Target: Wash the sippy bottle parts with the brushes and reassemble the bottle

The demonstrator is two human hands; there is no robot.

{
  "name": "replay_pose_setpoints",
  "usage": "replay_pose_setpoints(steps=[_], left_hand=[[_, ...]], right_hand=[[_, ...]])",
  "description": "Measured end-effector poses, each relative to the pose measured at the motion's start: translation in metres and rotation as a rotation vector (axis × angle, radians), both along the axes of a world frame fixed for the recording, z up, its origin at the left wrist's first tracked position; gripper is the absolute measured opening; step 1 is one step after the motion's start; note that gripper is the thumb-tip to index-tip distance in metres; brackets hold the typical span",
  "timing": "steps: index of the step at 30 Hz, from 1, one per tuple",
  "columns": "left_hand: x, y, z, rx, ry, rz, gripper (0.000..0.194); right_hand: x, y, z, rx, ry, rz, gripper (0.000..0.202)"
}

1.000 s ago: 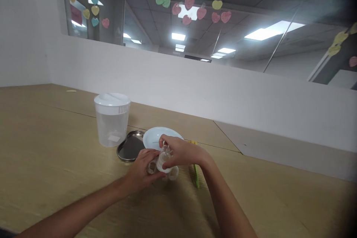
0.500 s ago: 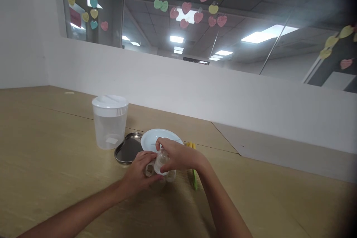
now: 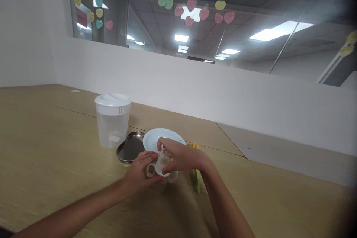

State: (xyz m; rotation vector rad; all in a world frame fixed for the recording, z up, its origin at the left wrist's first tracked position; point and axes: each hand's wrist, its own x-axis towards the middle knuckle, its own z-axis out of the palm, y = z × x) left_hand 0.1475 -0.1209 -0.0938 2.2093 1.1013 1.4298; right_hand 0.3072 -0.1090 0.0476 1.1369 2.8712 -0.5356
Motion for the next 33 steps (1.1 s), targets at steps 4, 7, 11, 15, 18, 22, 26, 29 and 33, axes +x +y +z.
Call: replay_pose_setpoints(steps=[4,7,11,15,18,22,26,29,33], left_hand=[[0.0,-0.001,0.002,-0.002,-0.014,-0.004,0.044],[0.001,-0.002,0.005,-0.038,-0.017,-0.011,0.043],[0.001,-0.003,0.005,-0.059,-0.025,-0.008,0.044],[0.001,-0.002,0.001,-0.026,-0.028,-0.017,0.042],[0.0,-0.001,-0.001,0.009,-0.038,-0.03,0.042],[-0.001,-0.001,0.002,-0.036,-0.031,-0.039,0.043],[-0.003,-0.001,0.004,-0.148,-0.049,-0.044,0.046],[-0.004,-0.001,0.003,-0.216,-0.069,-0.057,0.047],[-0.004,-0.001,0.005,-0.213,-0.086,-0.092,0.045]], right_hand=[[0.001,0.003,-0.002,-0.005,0.014,0.015,0.043],[0.002,0.004,-0.002,-0.026,-0.002,-0.008,0.044],[0.002,0.004,-0.003,-0.046,0.006,-0.026,0.046],[0.002,0.003,-0.003,-0.071,-0.005,-0.048,0.046],[0.002,0.002,-0.002,-0.069,0.002,-0.055,0.045],[0.0,0.0,-0.002,-0.022,0.004,-0.055,0.045],[-0.001,-0.008,-0.001,0.049,-0.04,-0.086,0.045],[-0.001,-0.012,0.001,0.129,-0.064,-0.071,0.041],[0.0,-0.012,0.004,0.124,-0.044,-0.047,0.04]])
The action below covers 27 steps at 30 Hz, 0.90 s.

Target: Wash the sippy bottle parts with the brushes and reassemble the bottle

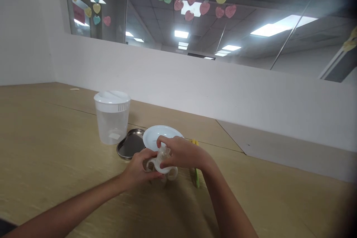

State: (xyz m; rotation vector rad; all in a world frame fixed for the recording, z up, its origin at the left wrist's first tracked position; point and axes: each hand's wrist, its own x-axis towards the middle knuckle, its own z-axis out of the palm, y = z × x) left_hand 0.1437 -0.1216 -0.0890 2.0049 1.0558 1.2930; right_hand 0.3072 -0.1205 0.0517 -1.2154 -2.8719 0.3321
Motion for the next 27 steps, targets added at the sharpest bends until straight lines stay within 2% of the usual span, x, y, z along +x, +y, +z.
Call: replay_pose_setpoints(steps=[7,10,13,16,18,20,23,27], left_hand=[[-0.001,0.001,0.0,0.096,0.025,-0.03,0.046],[-0.001,0.003,-0.005,0.11,0.023,-0.017,0.049],[-0.001,0.004,-0.007,0.11,0.013,-0.007,0.05],[-0.002,0.004,-0.007,0.108,0.005,-0.02,0.054],[-0.002,0.004,-0.006,0.107,0.01,-0.032,0.056],[-0.002,0.004,-0.006,0.108,0.013,-0.03,0.056],[-0.002,0.004,-0.006,0.116,0.018,-0.021,0.056],[-0.002,0.004,-0.005,0.121,0.039,-0.021,0.054]], right_hand=[[0.004,0.007,0.0,-0.087,0.072,-0.036,0.04],[0.003,0.004,-0.001,-0.052,0.076,-0.051,0.041],[0.007,-0.003,0.005,0.014,0.139,-0.076,0.04],[0.018,-0.006,0.016,0.058,0.285,-0.155,0.039],[0.025,0.001,0.017,0.089,0.377,-0.236,0.037],[0.029,0.016,0.01,0.145,0.417,-0.332,0.035],[0.024,0.045,-0.015,0.225,0.317,-0.418,0.034],[0.01,0.071,-0.052,0.067,0.015,-0.374,0.036]])
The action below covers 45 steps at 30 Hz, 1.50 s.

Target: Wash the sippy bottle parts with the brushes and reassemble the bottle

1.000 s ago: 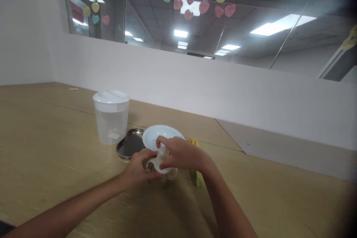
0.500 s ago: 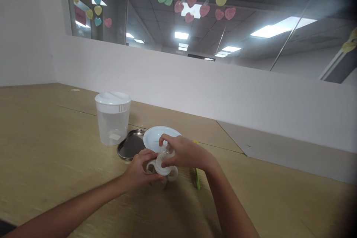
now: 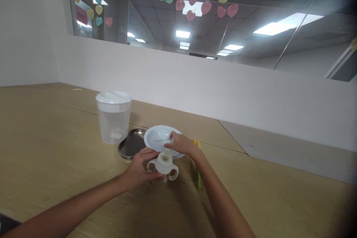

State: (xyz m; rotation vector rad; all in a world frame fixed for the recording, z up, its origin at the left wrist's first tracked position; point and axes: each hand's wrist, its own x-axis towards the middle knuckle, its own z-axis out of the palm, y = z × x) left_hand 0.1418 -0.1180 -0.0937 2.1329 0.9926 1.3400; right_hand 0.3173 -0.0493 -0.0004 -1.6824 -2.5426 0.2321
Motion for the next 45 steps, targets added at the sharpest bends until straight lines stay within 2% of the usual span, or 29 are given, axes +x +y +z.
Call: replay_pose_setpoints(steps=[4,8,13,14,16,17,21,24,26,29,35,41,45], left_hand=[[0.0,-0.001,0.002,-0.013,0.02,0.002,0.054],[-0.001,-0.001,0.003,-0.005,0.027,0.008,0.054],[0.0,0.0,0.003,-0.007,0.035,0.027,0.055],[0.0,0.0,0.003,-0.003,0.04,0.033,0.056],[-0.001,0.001,0.002,0.01,0.053,0.042,0.056],[-0.001,0.002,0.001,0.015,0.063,0.047,0.056],[-0.003,0.004,0.003,-0.008,0.119,0.071,0.054],[-0.004,0.004,0.006,-0.005,0.145,0.076,0.051],[-0.005,0.004,0.006,0.004,0.15,0.078,0.05],[-0.005,0.004,0.007,-0.001,0.163,0.074,0.049],[-0.005,0.002,0.01,-0.01,0.192,0.042,0.047],[-0.005,0.005,0.005,-0.01,0.173,0.03,0.052],[-0.006,0.007,0.002,-0.016,0.157,0.041,0.053]], right_hand=[[-0.006,0.007,-0.018,-0.061,-0.067,0.004,0.029],[-0.008,0.007,-0.017,-0.047,-0.083,0.001,0.033],[-0.008,-0.015,0.012,0.025,0.005,0.014,0.046],[-0.008,-0.023,0.019,-0.017,0.032,0.045,0.05],[-0.009,-0.042,0.032,-0.232,0.098,0.144,0.055],[-0.01,-0.051,0.037,-0.254,0.074,0.167,0.055],[-0.019,-0.077,0.049,0.017,-0.09,0.132,0.045],[-0.025,-0.086,0.051,0.067,-0.17,0.139,0.028],[-0.027,-0.088,0.051,0.071,-0.198,0.138,0.023],[-0.028,-0.09,0.05,0.069,-0.203,0.15,0.027],[-0.027,-0.084,0.047,0.042,-0.231,0.258,0.021],[-0.016,-0.076,0.049,-0.019,-0.141,0.349,0.026],[-0.013,-0.07,0.047,0.025,0.0,0.246,0.016]])
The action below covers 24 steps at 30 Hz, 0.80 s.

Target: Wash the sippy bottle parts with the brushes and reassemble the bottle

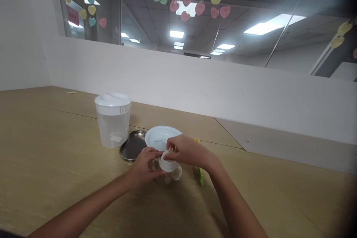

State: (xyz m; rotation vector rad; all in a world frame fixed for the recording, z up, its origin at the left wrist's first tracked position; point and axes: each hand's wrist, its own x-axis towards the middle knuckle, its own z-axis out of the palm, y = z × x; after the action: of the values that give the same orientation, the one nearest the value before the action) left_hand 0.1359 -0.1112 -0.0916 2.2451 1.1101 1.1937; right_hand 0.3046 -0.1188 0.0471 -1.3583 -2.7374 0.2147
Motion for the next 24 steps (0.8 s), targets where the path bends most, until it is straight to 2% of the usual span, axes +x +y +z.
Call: replay_pose_setpoints(steps=[2,4,8,12,18,24], left_hand=[[0.0,0.0,0.001,-0.004,0.002,0.0,0.053],[0.0,-0.001,0.003,-0.008,0.006,0.001,0.055],[0.001,-0.004,0.005,-0.002,0.019,0.005,0.063],[0.003,-0.007,0.003,0.021,0.02,-0.003,0.058],[0.004,-0.004,-0.004,0.019,0.012,0.004,0.058],[0.003,-0.009,0.0,0.005,-0.017,-0.033,0.059]], right_hand=[[0.001,0.002,-0.001,0.044,0.022,-0.032,0.015],[0.003,0.003,-0.001,0.061,0.029,0.035,0.007],[0.01,0.003,0.004,0.005,0.069,0.186,0.028],[0.015,0.005,0.009,-0.05,0.094,0.249,0.035],[0.016,0.009,0.009,-0.027,0.164,0.288,0.033],[0.025,0.004,0.02,0.043,0.239,0.222,0.027]])
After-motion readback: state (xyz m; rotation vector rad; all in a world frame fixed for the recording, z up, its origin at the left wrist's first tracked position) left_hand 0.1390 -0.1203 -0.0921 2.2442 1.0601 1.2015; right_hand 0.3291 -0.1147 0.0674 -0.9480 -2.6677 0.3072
